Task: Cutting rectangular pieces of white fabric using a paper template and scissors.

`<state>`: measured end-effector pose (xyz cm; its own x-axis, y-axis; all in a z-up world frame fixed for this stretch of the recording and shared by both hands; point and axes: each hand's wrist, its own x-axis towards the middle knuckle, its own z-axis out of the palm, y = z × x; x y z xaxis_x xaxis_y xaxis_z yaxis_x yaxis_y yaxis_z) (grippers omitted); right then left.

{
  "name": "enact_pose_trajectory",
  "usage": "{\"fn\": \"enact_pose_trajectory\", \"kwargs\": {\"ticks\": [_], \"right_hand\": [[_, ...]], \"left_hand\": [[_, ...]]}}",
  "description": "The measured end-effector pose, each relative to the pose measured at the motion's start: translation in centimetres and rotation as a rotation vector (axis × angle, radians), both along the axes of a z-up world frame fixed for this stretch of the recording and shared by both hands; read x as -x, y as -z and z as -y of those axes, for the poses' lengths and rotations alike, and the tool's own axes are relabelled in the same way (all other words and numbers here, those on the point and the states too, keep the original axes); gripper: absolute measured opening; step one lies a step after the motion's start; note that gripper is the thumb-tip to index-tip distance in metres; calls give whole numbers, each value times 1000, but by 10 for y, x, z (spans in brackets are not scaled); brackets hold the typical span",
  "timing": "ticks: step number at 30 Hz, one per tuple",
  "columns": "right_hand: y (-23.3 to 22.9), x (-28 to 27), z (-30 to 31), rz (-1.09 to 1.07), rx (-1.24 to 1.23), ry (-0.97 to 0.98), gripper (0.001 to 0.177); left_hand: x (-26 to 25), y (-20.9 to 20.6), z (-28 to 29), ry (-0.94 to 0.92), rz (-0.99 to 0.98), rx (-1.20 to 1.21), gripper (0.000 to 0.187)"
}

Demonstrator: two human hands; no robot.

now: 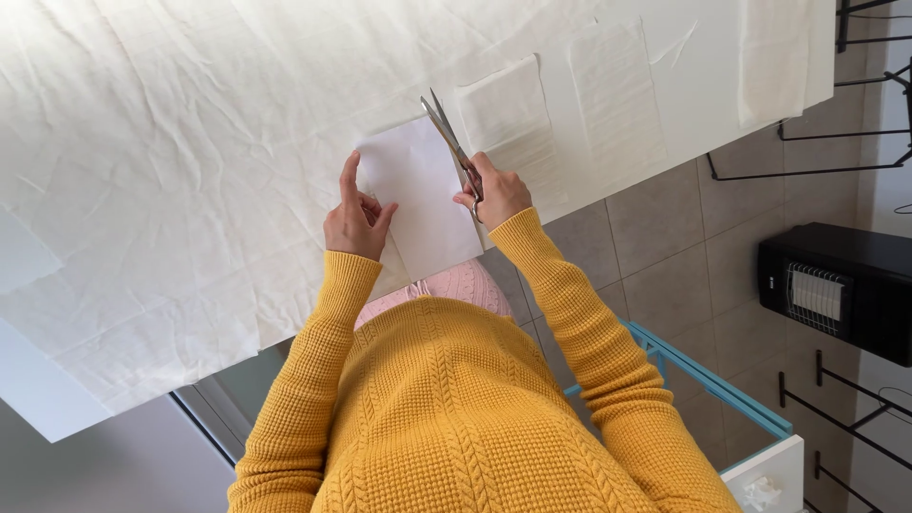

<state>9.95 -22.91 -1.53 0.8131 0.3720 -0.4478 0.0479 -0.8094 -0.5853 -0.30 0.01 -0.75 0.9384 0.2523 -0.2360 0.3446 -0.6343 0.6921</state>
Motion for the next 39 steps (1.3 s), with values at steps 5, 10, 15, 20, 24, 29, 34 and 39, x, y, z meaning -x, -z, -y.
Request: {"fn": "enact_pose_trajectory", "kwargs": {"ticks": [5,10,15,20,24,29,34,39], "right_hand": [[3,2,-1,-23,41,-7,46],[4,3,-2,-22,29,8,46],[7,2,-4,1,29,20,48],[13,5,0,12,-24,32,48],[15,5,0,20,-59,34,48],[11,5,-2,29,-19,21,49],[0,11,-2,121,37,20,49],[-23,50,30,249,-139,-3,52]], "left_hand": [[1,3,3,18,-14,-28,99],[0,1,5,34,-23,-57,98],[-2,1,5,35,-51,-89,98],[-2,0,5,25,-28,-87,99],[-3,0,5,31,-20,-79,98],[-2,0,6,27,-62,-102,98],[-3,3,7,39,-96,-108,100],[-3,-32,-1,12,68,74,94]]}}
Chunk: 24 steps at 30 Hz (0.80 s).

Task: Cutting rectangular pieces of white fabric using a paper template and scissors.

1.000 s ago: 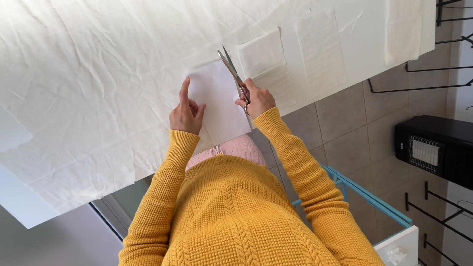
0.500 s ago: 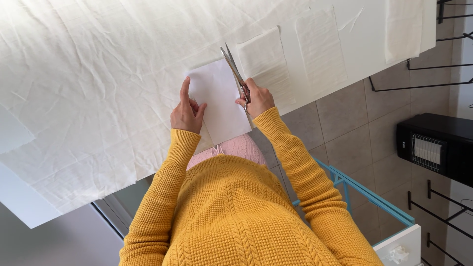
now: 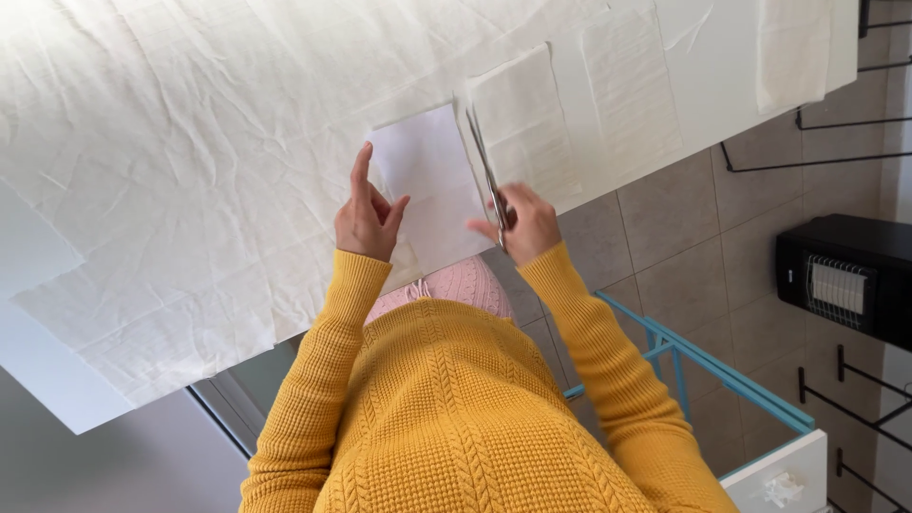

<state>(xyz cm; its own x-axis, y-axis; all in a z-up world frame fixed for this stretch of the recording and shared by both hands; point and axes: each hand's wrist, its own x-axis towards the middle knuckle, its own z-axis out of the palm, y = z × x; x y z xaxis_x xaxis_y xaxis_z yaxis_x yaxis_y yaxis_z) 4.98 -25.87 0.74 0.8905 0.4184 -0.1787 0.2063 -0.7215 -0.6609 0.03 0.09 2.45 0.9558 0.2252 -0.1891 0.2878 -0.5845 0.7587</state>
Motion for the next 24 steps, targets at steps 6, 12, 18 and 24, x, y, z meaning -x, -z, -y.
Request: {"fn": "enact_pose_trajectory", "kwargs": {"ticks": [6,12,18,24], "right_hand": [[-30,126,31,-524,-275,-177,39],[-34,174,16,-1148,-338,196,22],[-23,202,2,-1137,-406,211,26],[-16,203,-10,-1080,-461,288,29]], "left_hand": [[59,1,-30,359,117,-150,18],[78,-20,-40,584,267,-209,15],[79,-3,-40,618,278,-215,14],[76,-4,-43,587,279,-152,14]]}}
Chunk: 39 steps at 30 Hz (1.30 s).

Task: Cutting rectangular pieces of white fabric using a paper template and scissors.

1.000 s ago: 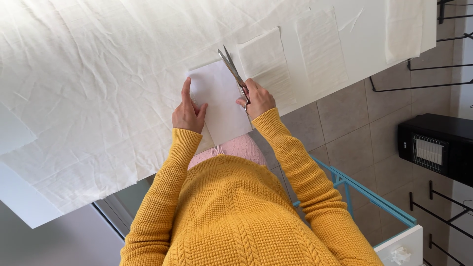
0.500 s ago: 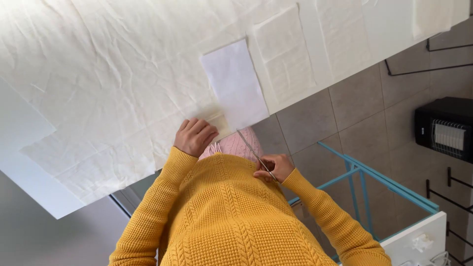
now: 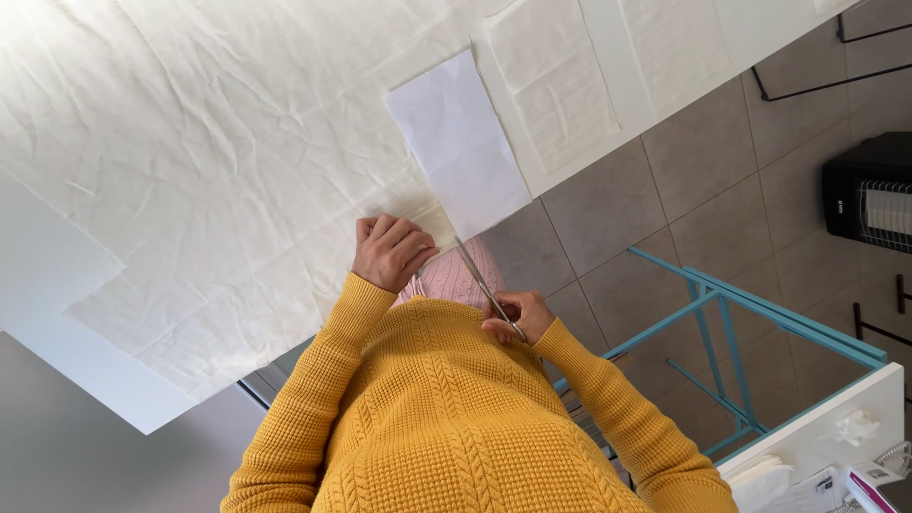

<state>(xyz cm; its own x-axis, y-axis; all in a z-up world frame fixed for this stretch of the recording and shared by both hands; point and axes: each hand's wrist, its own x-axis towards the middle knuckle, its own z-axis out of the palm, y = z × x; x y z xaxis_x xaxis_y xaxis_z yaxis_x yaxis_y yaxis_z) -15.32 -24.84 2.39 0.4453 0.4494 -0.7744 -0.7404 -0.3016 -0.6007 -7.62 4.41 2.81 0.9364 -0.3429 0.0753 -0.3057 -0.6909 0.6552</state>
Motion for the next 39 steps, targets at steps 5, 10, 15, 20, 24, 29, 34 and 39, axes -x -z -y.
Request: {"fn": "enact_pose_trajectory", "kwargs": {"ticks": [5,10,15,20,24,29,34,39], "right_hand": [[8,-7,-16,123,45,41,33],[18,-6,-19,284,140,-16,32],[9,-13,-23,359,192,-47,30],[11,-15,-23,408,209,-69,29],[12,-14,-23,409,209,-70,30],[9,-16,-26,390,230,-78,33],[7,-16,-27,345,275,-86,33],[-5,-19,-32,222,296,-69,29]], "left_hand": [[-2,-4,-4,-1,1,18,13],[-1,-5,-6,7,8,37,12],[0,-1,-7,15,13,45,12],[-1,-6,-8,19,13,34,13],[0,-3,-9,20,12,42,13],[2,0,-9,21,19,31,13],[4,2,-10,23,24,37,14],[4,1,-10,24,19,43,14]]}}
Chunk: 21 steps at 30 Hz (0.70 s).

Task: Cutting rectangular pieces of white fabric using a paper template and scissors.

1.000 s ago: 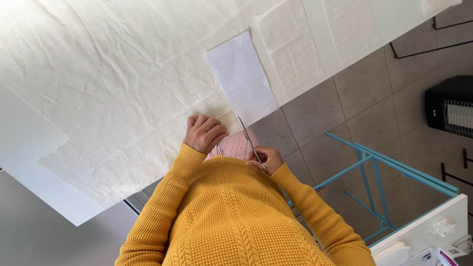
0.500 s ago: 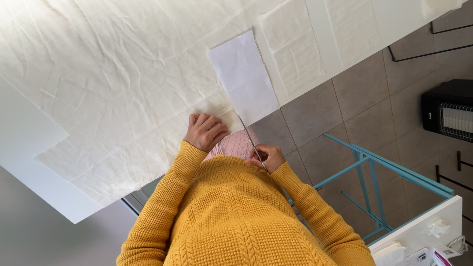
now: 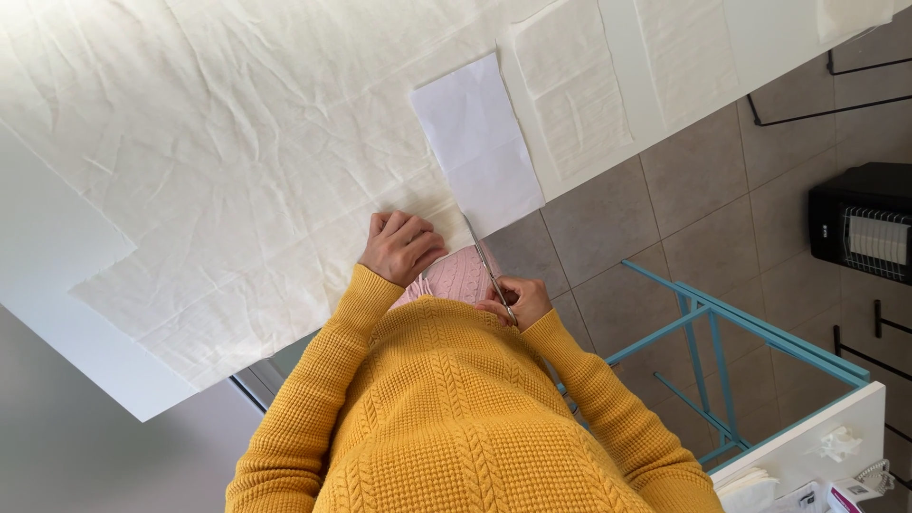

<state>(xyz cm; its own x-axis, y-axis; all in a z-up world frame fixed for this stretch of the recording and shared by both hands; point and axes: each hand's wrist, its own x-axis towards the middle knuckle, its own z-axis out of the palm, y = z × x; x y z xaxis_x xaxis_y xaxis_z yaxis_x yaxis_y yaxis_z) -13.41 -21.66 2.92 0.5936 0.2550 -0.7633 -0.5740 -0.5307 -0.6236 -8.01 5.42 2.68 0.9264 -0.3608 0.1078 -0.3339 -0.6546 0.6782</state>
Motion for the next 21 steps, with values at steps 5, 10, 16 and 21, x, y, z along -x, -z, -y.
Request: {"fn": "enact_pose_trajectory", "kwargs": {"ticks": [5,10,16,21], "right_hand": [[3,3,1,37,21,-17,29],[-1,-3,-1,1,24,-8,29],[7,-15,-7,-78,-124,44,24],[13,-22,-14,-33,-112,42,22]], "left_hand": [[0,0,-1,9,-7,8,14],[-2,-2,-3,11,3,16,13],[-1,-3,-2,7,-2,10,15],[0,1,-2,10,-2,1,16]]}}
